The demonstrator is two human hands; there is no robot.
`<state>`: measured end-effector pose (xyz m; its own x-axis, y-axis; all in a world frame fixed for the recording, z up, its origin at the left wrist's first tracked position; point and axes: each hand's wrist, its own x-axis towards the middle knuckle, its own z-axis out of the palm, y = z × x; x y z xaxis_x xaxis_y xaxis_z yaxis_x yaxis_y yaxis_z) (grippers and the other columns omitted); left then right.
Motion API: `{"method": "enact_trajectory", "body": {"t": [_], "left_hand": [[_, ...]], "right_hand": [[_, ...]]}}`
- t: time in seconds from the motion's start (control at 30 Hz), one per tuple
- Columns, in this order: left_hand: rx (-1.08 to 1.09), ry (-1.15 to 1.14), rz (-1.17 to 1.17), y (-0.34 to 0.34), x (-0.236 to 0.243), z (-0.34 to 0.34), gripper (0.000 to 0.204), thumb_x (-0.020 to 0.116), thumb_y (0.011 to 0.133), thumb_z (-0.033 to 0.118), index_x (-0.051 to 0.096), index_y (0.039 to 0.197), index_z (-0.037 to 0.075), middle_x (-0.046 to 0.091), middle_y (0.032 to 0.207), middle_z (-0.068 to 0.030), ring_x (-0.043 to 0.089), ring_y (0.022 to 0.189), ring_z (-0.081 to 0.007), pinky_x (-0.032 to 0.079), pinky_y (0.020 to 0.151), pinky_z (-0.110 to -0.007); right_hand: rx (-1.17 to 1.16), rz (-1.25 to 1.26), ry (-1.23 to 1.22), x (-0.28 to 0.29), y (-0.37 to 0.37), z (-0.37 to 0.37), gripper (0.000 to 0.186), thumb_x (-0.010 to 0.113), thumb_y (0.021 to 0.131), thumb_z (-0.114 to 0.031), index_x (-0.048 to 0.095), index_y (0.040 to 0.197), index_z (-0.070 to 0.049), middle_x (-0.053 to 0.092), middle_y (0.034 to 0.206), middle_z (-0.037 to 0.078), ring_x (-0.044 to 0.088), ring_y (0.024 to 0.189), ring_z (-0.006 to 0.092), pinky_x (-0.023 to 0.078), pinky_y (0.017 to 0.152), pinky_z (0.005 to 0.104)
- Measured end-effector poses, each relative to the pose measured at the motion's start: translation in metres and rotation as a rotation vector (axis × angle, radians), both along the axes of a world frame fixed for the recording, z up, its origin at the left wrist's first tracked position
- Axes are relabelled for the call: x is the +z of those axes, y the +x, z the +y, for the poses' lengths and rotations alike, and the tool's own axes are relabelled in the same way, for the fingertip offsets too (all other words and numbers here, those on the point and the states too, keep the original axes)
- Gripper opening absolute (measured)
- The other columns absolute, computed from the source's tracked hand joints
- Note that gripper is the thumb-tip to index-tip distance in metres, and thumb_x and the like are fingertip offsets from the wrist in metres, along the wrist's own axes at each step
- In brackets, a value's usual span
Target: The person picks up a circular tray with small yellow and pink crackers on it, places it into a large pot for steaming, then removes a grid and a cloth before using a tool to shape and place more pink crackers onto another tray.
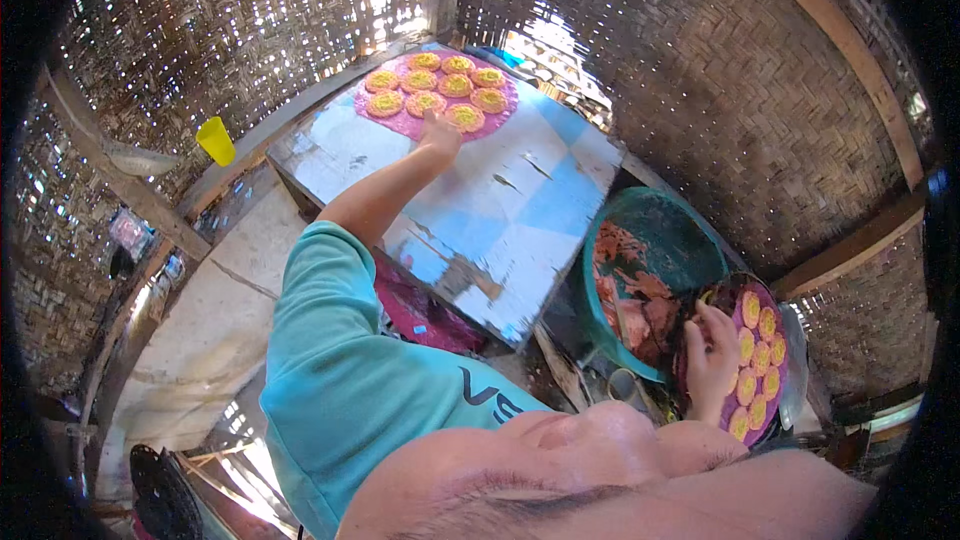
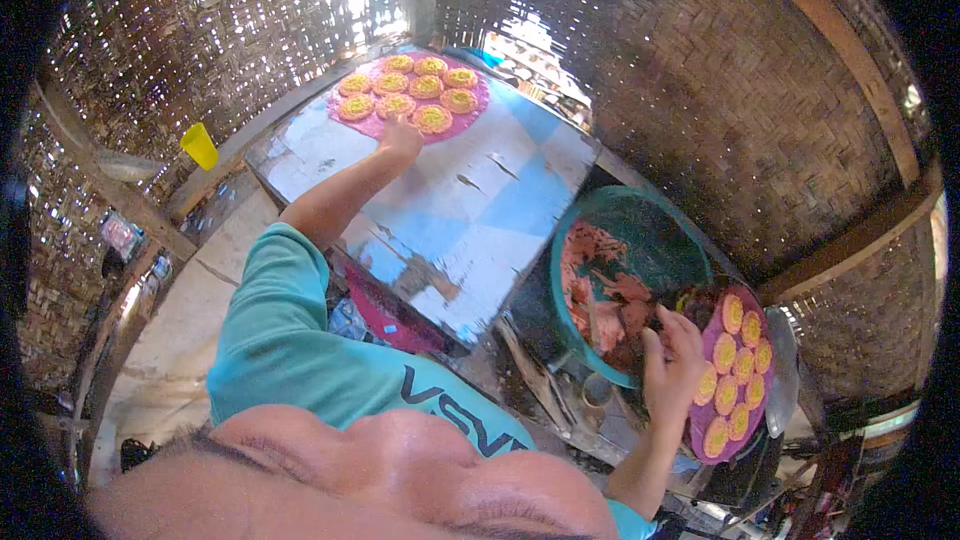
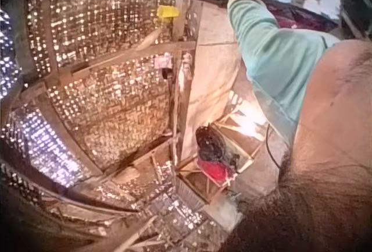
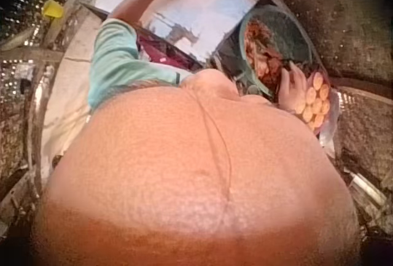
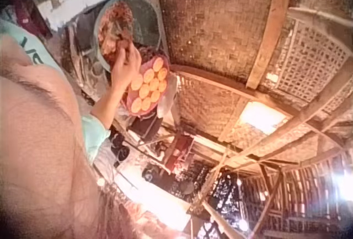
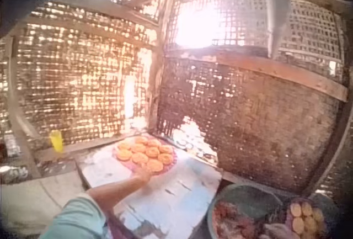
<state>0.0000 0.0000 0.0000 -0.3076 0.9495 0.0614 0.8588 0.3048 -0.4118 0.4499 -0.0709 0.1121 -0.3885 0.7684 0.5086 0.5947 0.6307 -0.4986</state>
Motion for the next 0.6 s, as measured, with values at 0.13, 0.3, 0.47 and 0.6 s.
{"method": "enact_trajectory", "body": {"t": [0.13, 0.3, 0.47, 0.6], "left_hand": [[-0.2, -0.035, 0.119, -0.046, 0.003, -0.007, 0.014, 0.053, 0.072, 0.014, 0.064, 0.08, 0.012, 0.062, 0.074, -0.0022, 0.057, 0.077, -0.0185, 0.035, 0.077, -0.039], [-0.349, 0.146, -0.014, -0.049, 0.002, -0.004, 0.011, 0.054, 0.069, 0.015, 0.064, 0.068, 0.01, 0.062, 0.068, -0.0058, 0.059, 0.07, -0.0207, 0.036, 0.073, -0.04], [-0.538, 0.095, -0.466, 0.003, 0.044, -0.022, 0.02, 0.055, 0.069, 0.023, 0.063, 0.065, 0.005, 0.059, 0.065, -0.0128, 0.059, 0.066, -0.0276, 0.044, 0.063, -0.04], [-0.689, 0.15, -0.803, -0.011, 0.054, -0.01, 0.028, 0.052, 0.071, 0.032, 0.062, 0.075, 0.006, 0.06, 0.075, -0.0136, 0.058, 0.071, -0.0292, 0.045, 0.066, -0.038]], "right_hand": [[0.15, 0.14, -0.207, -0.026, -0.095, 0.004, 0.024, 0.06, 0.07, -0.005, 0.059, 0.094, -0.001, 0.056, 0.092, 0.012, 0.054, 0.073, 0.0142, 0.044, 0.066, 0.0248], [0.43, 0.243, -0.741, -0.076, -0.196, 0.016, 0.03, 0.053, 0.08, -0.012, 0.05, 0.109, -0.001, 0.054, 0.095, 0.008, 0.053, 0.08, 0.012, 0.044, 0.069, 0.0246], [0.224, 0.806, -1.251, -0.128, -0.256, 0.023, 0.045, 0.052, 0.083, -0.021, 0.036, 0.119, -0.001, 0.054, 0.09, 0.008, 0.053, 0.08, 0.0143, 0.045, 0.072, 0.0272], [0.076, 1.046, -1.2, -0.121, -0.265, 0.029, 0.06, 0.053, 0.082, -0.023, 0.02, 0.127, -0.002, 0.05, 0.095, 0.009, 0.052, 0.085, 0.017, 0.045, 0.074, 0.03]]}}
